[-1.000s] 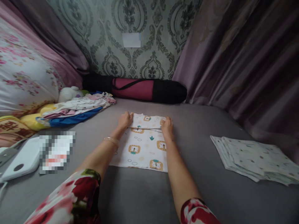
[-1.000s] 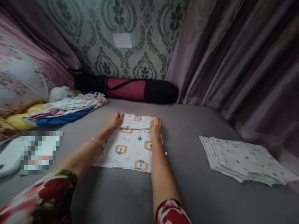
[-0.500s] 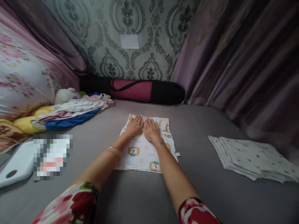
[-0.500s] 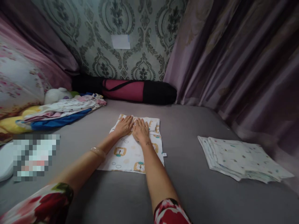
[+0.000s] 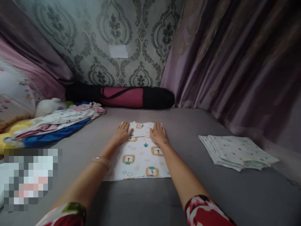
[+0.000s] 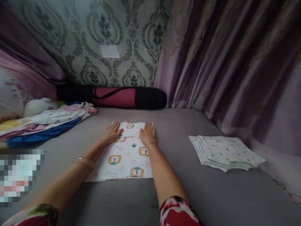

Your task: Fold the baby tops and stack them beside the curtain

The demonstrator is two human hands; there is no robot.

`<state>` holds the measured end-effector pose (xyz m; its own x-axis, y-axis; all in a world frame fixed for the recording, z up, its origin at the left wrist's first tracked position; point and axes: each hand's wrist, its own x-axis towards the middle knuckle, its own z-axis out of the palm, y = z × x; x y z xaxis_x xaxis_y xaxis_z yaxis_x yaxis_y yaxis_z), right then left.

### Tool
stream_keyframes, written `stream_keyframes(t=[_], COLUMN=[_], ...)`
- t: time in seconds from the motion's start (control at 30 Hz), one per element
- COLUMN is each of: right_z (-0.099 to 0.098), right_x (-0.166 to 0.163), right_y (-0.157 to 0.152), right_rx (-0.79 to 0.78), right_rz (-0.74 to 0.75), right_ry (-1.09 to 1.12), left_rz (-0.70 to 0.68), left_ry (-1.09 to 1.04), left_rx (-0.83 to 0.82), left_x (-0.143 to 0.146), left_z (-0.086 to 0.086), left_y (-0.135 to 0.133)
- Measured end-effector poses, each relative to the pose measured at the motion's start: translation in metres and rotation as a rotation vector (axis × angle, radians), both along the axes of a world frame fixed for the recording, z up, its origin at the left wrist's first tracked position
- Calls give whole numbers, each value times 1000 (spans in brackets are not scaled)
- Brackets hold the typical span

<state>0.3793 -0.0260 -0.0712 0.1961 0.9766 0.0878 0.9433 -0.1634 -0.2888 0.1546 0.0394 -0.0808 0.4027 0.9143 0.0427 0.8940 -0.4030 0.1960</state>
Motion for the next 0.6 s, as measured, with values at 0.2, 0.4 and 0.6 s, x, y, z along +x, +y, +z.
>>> stream_keyframes(t=[0.2, 0.4, 0.6], right_z=[-7, 1, 3], right_x=[29, 37, 50], right_y=[-7, -11, -77], right_rx=[44, 12, -21], right_rz=[118, 135, 347], right_ry=[6, 206, 144], left_rz=[-18, -3, -210], left_ry=[-6, 29, 95], left_rx=[-30, 208, 274], left_x=[-20, -19, -36], left_z=[-5, 5, 5], left_y=[9, -9, -61])
